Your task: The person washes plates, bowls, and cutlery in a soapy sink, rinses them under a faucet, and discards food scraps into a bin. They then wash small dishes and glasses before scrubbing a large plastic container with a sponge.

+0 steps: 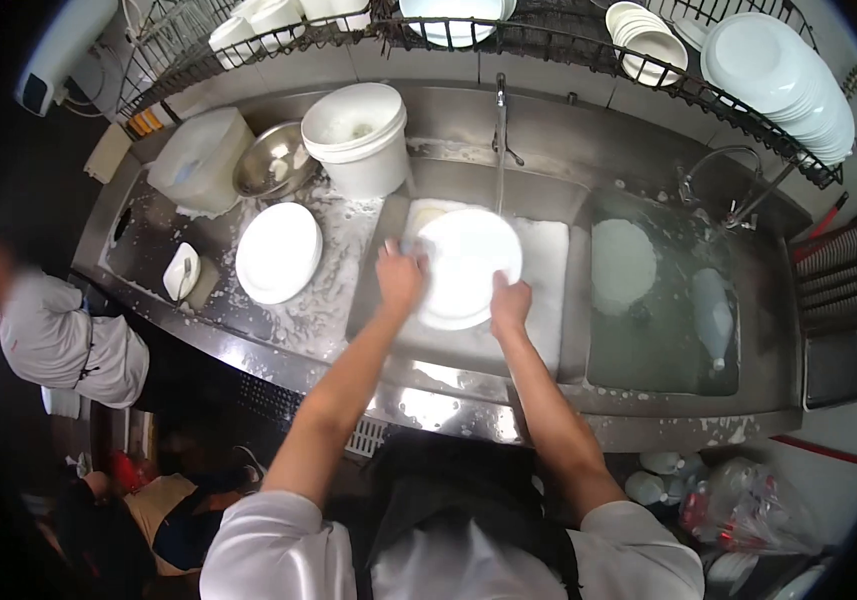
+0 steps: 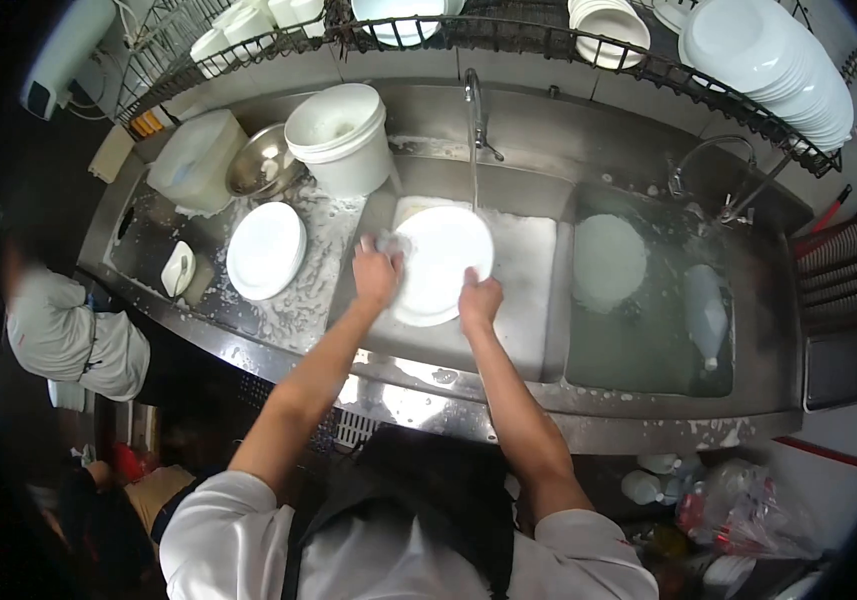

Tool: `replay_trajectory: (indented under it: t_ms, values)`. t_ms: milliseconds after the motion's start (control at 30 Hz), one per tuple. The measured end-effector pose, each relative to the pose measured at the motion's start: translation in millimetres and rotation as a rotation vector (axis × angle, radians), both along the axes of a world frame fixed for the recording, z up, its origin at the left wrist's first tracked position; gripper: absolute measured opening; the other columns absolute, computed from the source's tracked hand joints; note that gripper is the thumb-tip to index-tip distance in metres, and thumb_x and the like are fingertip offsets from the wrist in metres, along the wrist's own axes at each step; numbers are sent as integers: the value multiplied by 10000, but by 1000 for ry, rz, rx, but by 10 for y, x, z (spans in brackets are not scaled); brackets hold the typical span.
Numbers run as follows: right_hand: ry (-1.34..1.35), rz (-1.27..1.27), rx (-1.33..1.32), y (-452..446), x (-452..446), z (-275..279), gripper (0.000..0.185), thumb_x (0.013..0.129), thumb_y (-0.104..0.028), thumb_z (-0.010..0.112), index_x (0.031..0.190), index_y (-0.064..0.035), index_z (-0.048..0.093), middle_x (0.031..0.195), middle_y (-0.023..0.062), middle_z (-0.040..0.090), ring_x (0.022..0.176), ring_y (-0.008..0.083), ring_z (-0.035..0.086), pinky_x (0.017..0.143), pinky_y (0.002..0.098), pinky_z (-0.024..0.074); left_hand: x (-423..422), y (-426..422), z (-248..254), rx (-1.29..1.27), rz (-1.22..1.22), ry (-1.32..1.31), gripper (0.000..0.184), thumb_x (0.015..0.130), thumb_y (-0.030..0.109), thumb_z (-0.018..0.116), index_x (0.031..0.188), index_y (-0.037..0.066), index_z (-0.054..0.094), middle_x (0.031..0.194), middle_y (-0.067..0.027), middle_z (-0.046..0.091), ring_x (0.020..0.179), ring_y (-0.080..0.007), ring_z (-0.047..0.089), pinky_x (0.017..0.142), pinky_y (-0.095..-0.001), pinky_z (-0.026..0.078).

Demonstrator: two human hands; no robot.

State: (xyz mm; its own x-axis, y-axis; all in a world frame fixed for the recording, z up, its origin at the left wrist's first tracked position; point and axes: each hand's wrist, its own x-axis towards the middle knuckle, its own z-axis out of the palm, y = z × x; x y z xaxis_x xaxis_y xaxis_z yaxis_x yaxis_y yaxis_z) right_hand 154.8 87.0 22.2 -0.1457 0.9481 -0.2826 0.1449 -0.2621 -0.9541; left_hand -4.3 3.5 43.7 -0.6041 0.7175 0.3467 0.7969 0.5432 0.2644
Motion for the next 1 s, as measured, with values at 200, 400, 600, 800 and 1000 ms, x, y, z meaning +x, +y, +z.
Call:
replay_trajectory:
  t_ms: [200, 400, 600, 800, 1000]
  values:
    - [-190, 7, -27, -187, -146, 296, 568, 889, -405, 542, 849, 158, 607, 843, 322, 622, 854, 409, 629, 776, 440, 465, 383, 361, -2, 198, -456, -364, 296, 786, 237, 609, 1046, 104, 650, 1055, -181, 624, 996, -342, 581, 862, -446, 470]
    - [-16, -71, -11, -183, -81, -123, 614, 929, -435, 479, 844, 161, 602, 831, 297, 630, 787, 383, 628, 751, 432, 469, 148, 261, 92, 12, -94, -225, 406, 856, 360, 546, 1142, 78, 602, 1323, -227, 451, 1140, -391, 475, 926, -481, 409]
    - [151, -199, -89, -64, 2, 219, 591, 957, -406, 444, 935, 164, 599, 878, 210, 664, 763, 300, 641, 715, 392, 484, 440, -145, -188, 51, -612, -175, 461, 815, 241, 566, 1264, 143, 523, 1349, -248, 389, 1217, -425, 398, 1008, -503, 328]
    - [30, 139, -38, -114, -9, 175, 386, 846, -188, 644, 987, 168, 588, 920, 212, 652, 779, 231, 617, 692, 353, 475, 178, -17, 239, 168, -484, 70, 505, 784, 251, 599, 1279, 183, 524, 1407, -196, 331, 1248, -395, 366, 983, -517, 343]
    - [319, 83, -130, 24, 132, 682, 335, 877, -88, 576, 1104, 155, 535, 953, 202, 644, 803, 273, 654, 722, 378, 537, -747, 5, 30, 188, -265, -1698, 468, 831, 232, 638, 1219, -11, 540, 1299, -189, 486, 1218, -306, 443, 963, -482, 403]
